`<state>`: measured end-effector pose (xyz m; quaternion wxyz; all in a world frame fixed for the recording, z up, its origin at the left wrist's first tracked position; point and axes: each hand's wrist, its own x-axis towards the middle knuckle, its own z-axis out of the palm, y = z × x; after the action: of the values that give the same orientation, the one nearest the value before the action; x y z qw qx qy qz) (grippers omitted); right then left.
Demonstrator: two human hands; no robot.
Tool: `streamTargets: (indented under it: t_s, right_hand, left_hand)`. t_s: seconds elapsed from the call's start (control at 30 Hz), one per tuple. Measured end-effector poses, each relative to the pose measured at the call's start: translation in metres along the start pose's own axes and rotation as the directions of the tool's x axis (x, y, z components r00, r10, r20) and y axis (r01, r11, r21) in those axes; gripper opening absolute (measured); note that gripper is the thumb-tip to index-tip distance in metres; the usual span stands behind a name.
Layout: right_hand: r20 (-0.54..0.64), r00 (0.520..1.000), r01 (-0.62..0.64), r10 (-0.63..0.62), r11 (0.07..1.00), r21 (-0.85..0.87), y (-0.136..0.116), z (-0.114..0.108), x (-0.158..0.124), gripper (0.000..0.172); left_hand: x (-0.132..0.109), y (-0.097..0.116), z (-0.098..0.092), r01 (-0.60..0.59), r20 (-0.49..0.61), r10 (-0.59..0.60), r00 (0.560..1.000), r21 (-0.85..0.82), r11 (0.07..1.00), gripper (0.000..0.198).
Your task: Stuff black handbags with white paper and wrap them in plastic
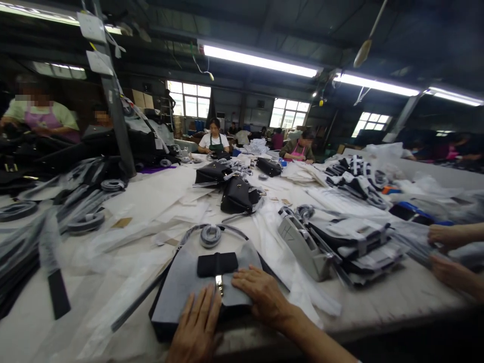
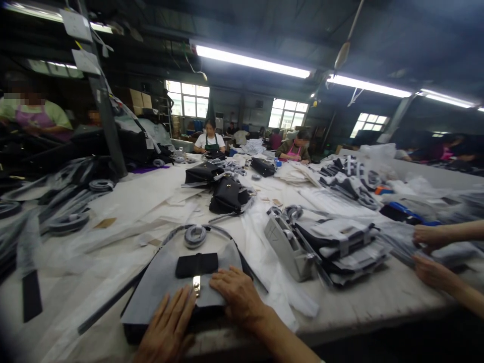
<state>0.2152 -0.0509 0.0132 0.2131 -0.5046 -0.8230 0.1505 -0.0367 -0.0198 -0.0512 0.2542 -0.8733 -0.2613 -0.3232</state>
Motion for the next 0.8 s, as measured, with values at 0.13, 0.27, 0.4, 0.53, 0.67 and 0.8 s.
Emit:
streamTargets:
  t_s: [0.13,0.27,0.4,0.53,0.67,0.8]
  right_hand:
    - [-0.077,0.986,-0.125,0.147,0.964,0.237,0.002,-0.042,-0.003,0.058]
    - [-0.363,0.832,-0.41,0.418,0.906,0.105,0.05,-0.079,-0.016,0.045]
    - [-0.306,0.824,-0.548,0.476,0.807,-0.22,0.114,-0.058,-0.03,0.056]
    - [-0.239,0.881,-0.466,0.408,0.837,-0.288,0.147,-0.019,-0.045,0.047]
    - [-0.279,0.918,-0.371,0.281,0.857,-0.357,0.165,-0.005,-0.059,0.048]
    - [-0.206,0.915,-0.4,0.346,0.84,-0.366,0.167,-0.015,-0.054,0.05]
  left_hand:
    - [0.006,0.005,-0.009,0.034,-0.013,-0.035,0.999,-0.021,0.999,0.059]
    - [0.009,0.002,-0.005,0.036,-0.037,-0.036,0.999,0.007,0.999,0.062]
    - [0.007,-0.002,0.013,0.009,-0.125,-0.002,0.992,0.051,0.999,0.057]
    - [0.009,-0.007,0.03,0.019,-0.362,-0.019,0.932,-0.001,1.0,0.054]
    - [0.013,-0.02,0.027,0.108,-0.263,-0.113,0.958,-0.032,0.994,0.048]
    - [0.018,-0.031,0.018,0.145,-0.086,-0.145,0.986,-0.003,0.989,0.05]
